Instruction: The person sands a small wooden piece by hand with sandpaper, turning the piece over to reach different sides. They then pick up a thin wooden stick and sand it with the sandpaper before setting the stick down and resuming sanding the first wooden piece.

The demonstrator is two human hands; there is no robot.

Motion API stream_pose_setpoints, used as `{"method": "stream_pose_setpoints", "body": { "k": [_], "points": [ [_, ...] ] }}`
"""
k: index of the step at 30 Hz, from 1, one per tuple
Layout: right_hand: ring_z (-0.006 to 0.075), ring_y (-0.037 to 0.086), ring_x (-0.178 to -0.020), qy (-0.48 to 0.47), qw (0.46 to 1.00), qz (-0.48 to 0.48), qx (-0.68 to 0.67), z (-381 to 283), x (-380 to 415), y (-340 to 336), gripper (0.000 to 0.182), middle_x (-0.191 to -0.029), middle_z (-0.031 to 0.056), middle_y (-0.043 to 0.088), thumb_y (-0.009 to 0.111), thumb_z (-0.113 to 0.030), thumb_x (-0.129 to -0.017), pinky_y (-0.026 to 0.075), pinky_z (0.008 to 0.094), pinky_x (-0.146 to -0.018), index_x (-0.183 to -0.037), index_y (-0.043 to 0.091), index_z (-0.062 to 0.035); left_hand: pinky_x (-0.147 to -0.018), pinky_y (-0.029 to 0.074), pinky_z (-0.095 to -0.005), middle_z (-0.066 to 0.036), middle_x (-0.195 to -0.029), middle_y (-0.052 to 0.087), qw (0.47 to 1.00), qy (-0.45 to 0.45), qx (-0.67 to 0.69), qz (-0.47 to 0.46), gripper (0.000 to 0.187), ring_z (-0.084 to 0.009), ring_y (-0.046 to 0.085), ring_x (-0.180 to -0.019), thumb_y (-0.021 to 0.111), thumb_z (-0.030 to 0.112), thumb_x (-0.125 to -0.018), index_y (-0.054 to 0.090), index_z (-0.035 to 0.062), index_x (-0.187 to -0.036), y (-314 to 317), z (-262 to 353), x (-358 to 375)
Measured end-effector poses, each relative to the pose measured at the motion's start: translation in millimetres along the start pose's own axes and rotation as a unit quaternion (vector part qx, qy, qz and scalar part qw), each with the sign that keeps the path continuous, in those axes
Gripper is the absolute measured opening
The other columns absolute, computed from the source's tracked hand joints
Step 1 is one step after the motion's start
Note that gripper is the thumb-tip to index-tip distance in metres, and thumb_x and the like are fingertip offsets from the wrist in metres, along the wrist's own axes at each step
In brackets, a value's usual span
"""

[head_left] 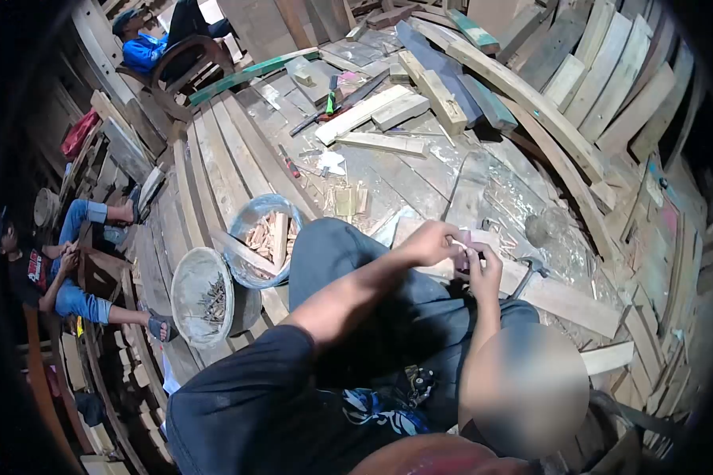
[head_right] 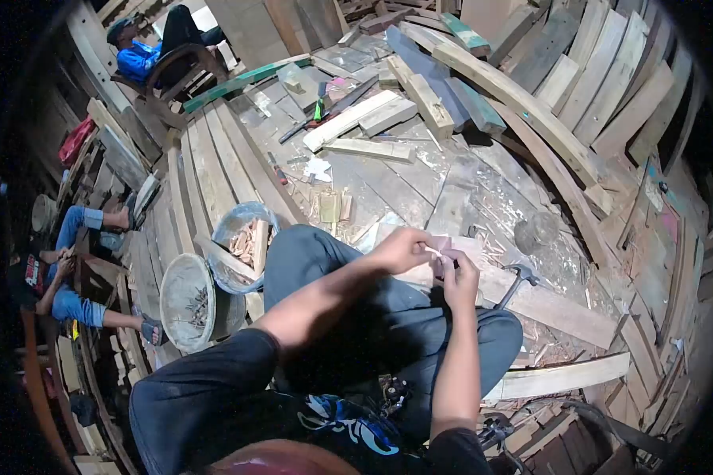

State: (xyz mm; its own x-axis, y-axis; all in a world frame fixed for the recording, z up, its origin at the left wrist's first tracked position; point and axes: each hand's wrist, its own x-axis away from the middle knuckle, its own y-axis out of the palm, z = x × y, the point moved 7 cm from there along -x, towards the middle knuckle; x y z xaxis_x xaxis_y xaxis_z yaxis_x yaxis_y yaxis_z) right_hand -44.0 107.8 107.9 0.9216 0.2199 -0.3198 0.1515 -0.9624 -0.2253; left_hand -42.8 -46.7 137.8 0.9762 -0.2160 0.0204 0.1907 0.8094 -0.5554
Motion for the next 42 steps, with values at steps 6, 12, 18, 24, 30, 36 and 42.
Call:
{"method": "stream_pose_setpoints", "body": {
  "k": [6,12,18,24,30,36,42],
  "points": [
    [0.0129,0.059,-0.071,0.019,0.998,0.061,0.015,16.5,-2.3,-10.2,0.01,-0.077,0.0083,0.065,0.058,-0.005,-0.091,0.047,0.0282,-0.067,-0.095,0.063,0.0016,-0.067,0.048,-0.0268,-0.007,-0.08,0.068,0.981,0.028,0.058,0.183,0.014,-0.0098,0.06,-0.072,0.067,0.01,-0.082,0.069,0.0017,-0.092,-44.2,11.7,6.4],
    [0.0124,0.06,-0.073,0.006,0.993,0.113,0.037,27.8,1.6,-18.2,0.012,-0.081,0.0071,0.065,0.059,-0.005,-0.09,0.048,0.0272,-0.07,-0.098,0.064,0.0014,-0.064,0.045,-0.0216,-0.002,-0.08,0.067,0.913,0.123,0.097,0.376,0.011,-0.007,0.058,-0.071,0.064,0.01,-0.089,0.069,0.0015,-0.094,-141.5,51.2,37.0],
    [0.0115,0.06,-0.081,0.02,0.994,0.106,0.029,20.1,0.5,-13.2,0.013,-0.088,0.0063,0.065,0.06,-0.005,-0.089,0.048,0.0261,-0.073,-0.098,0.064,0.0021,-0.064,0.047,-0.0231,-0.009,-0.098,0.066,0.912,0.064,0.275,0.297,0.035,-0.0098,0.058,-0.072,0.059,0.011,-0.093,0.053,0.004,-0.126,-158.1,59.5,20.8],
    [0.0091,0.061,-0.076,0.093,0.979,0.083,-0.159,25.1,1.5,1.6,0.015,-0.09,0.0068,0.066,0.061,-0.002,-0.09,0.049,0.022,-0.068,-0.104,0.063,0.0031,-0.064,0.05,-0.0261,-0.013,-0.12,0.058,0.985,0.02,0.152,0.074,0.06,-0.011,0.06,-0.077,0.067,0.015,-0.088,0.039,0.0041,-0.14,-58.1,6.5,-3.4],
    [0.0092,0.062,-0.072,0.188,0.925,0.022,-0.33,28.1,5.6,26.9,0.013,-0.092,0.0073,0.067,0.062,-0.004,-0.09,0.05,0.0216,-0.062,-0.102,0.059,-0.0009,-0.062,0.048,-0.0269,-0.009,-0.087,0.064,0.991,0.127,0.033,0.026,0.045,-0.0135,0.059,-0.069,0.073,0.02,-0.083,0.059,0.0034,-0.122,-27.4,35.3,5.1],
    [0.0112,0.062,-0.078,0.128,0.888,0.02,-0.442,34.8,-2.5,36.1,0.023,-0.095,0.0074,0.065,0.068,-0.012,-0.087,0.05,0.0249,-0.068,-0.103,0.054,-0.0039,-0.064,0.049,-0.0306,-0.01,-0.085,0.063,0.992,0.118,-0.001,0.03,0.031,-0.0197,0.061,-0.071,0.073,0.024,-0.08,0.067,0.0067,-0.105,-33.5,45.9,-1.6],
    [0.0107,0.063,-0.076,0.194,0.913,-0.023,-0.358,46.1,-2.9,29.6,0.014,-0.093,0.0084,0.066,0.065,-0.009,-0.089,0.05,0.0237,-0.071,-0.096,0.057,-0.0018,-0.064,0.047,-0.0357,-0.011,-0.084,0.065,0.983,0.134,-0.11,0.065,0.029,-0.0286,0.063,-0.073,0.068,0.025,-0.081,0.066,0.0088,-0.104,-28.1,40.6,-6.3]
  ]
}}
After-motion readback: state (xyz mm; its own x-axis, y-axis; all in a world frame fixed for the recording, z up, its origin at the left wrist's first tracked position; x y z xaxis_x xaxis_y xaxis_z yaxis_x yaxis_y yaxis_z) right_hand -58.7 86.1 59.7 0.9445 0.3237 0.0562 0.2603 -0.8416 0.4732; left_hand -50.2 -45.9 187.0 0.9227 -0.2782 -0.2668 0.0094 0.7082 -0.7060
